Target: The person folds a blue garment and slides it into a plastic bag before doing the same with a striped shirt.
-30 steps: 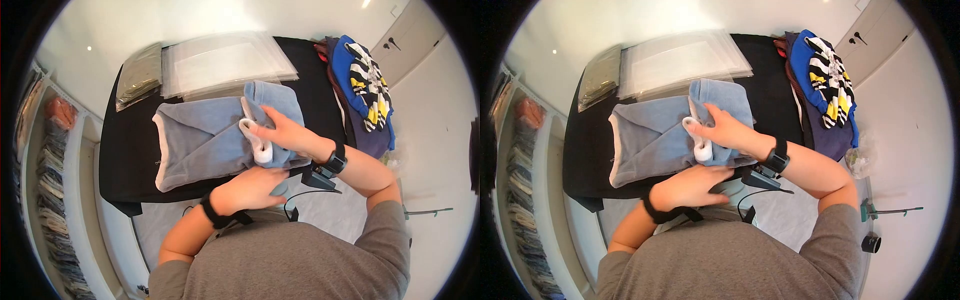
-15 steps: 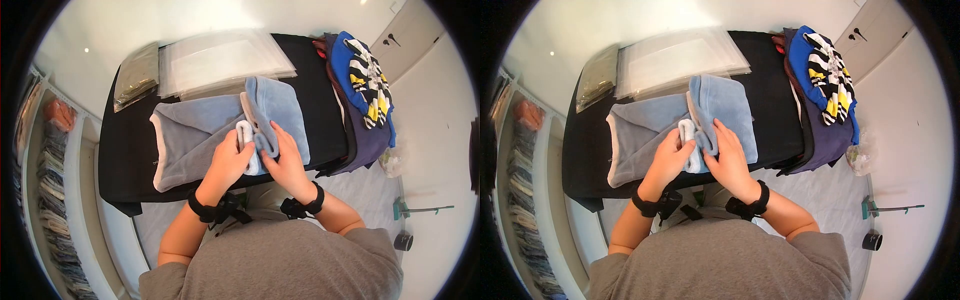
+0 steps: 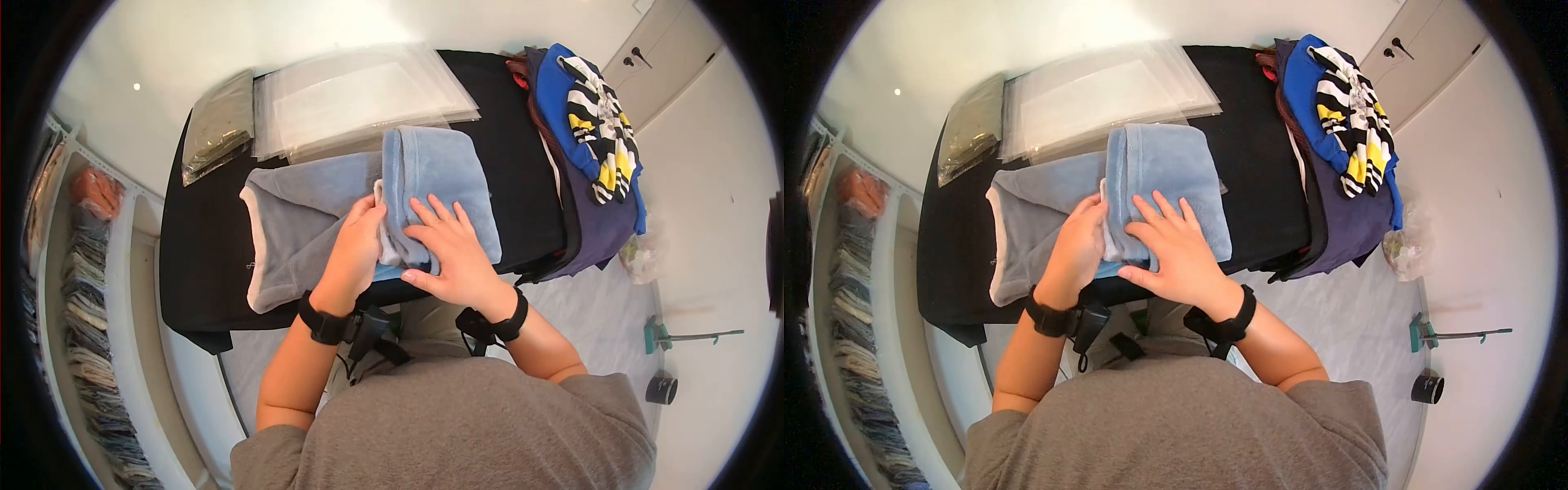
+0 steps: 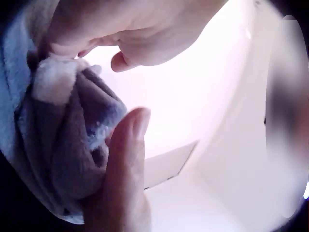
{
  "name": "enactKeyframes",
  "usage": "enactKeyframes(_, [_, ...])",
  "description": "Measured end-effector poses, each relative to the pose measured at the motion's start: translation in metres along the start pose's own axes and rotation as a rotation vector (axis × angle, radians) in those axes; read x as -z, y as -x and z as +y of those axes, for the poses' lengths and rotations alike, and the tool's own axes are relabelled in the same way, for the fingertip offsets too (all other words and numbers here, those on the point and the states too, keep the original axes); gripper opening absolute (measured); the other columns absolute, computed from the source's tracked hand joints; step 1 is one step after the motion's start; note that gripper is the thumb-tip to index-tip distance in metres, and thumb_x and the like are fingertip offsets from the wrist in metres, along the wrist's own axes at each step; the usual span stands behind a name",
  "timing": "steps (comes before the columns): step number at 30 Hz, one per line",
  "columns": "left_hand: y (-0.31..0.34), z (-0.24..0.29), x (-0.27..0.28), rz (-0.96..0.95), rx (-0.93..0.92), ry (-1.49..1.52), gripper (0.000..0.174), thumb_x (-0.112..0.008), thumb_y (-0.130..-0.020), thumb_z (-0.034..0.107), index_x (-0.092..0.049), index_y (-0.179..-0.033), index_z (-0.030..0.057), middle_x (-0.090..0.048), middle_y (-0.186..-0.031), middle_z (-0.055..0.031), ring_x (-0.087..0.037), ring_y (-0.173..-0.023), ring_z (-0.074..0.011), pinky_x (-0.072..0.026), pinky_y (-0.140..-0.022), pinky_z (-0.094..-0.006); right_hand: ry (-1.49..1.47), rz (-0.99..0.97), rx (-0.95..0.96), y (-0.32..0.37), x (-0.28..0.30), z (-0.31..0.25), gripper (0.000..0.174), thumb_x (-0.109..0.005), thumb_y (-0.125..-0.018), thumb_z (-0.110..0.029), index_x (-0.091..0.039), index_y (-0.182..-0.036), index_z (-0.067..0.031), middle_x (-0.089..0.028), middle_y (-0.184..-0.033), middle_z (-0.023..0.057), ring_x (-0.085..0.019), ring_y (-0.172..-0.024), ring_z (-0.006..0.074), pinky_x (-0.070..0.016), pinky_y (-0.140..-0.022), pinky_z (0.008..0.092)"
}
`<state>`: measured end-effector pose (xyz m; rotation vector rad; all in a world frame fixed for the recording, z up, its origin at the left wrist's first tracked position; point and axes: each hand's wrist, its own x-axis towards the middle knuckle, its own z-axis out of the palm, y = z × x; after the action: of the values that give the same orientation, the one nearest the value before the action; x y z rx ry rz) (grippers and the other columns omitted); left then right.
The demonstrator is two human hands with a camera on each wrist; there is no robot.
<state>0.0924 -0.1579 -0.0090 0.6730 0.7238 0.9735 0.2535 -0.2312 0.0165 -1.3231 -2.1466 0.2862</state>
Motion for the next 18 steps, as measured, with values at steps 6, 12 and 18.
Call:
enactKeyframes(6, [0.027, 0.010, -0.027, -0.165, -0.858, -1.422, 0.046, -0.047, -0.093, 0.020, -0.041, -0.131, -0.0056, -0.041, -0.136, -0.0251, -0.039, -0.125, -0.0416, -0.0325, -0.103, -0.0465, 0.121, 0.005, 0.045, 0.001, -0.005, -0.001, 0.043, -0.066, -0.081, -0.033, -0.059, -0.114, -0.0071, -0.046, -0.135, 0.0165, -0.037, -0.129, 0.0391, -0.0254, -0.105, 0.0550])
enactKeyframes(12, [0.030, -0.008, -0.013, -0.157, -0.684, -1.590, 0.047, -0.050, -0.091, 0.017, -0.041, -0.132, -0.0036, -0.033, -0.144, -0.0200, -0.033, -0.132, -0.0364, -0.0306, -0.105, -0.0456, -0.240, 0.360, -0.314, 0.019, 0.047, 0.041, 0.029, -0.065, -0.081, -0.013, -0.059, -0.107, -0.0024, -0.062, -0.110, 0.0129, -0.057, -0.106, 0.0246, -0.0437, -0.092, 0.0341])
enactKeyframes(18, [0.032, -0.015, -0.005, -0.149, -0.679, -1.565, 0.048, -0.049, -0.090, 0.012, -0.038, -0.135, -0.0019, -0.029, -0.146, -0.0196, -0.028, -0.135, -0.0359, -0.0274, -0.108, -0.0437, -0.957, 0.067, -0.980, 0.028, 0.036, 0.081, 0.036, -0.060, -0.089, -0.024, -0.054, -0.117, -0.0023, -0.063, -0.105, 0.0105, -0.060, -0.099, 0.0177, -0.0467, -0.086, 0.0307])
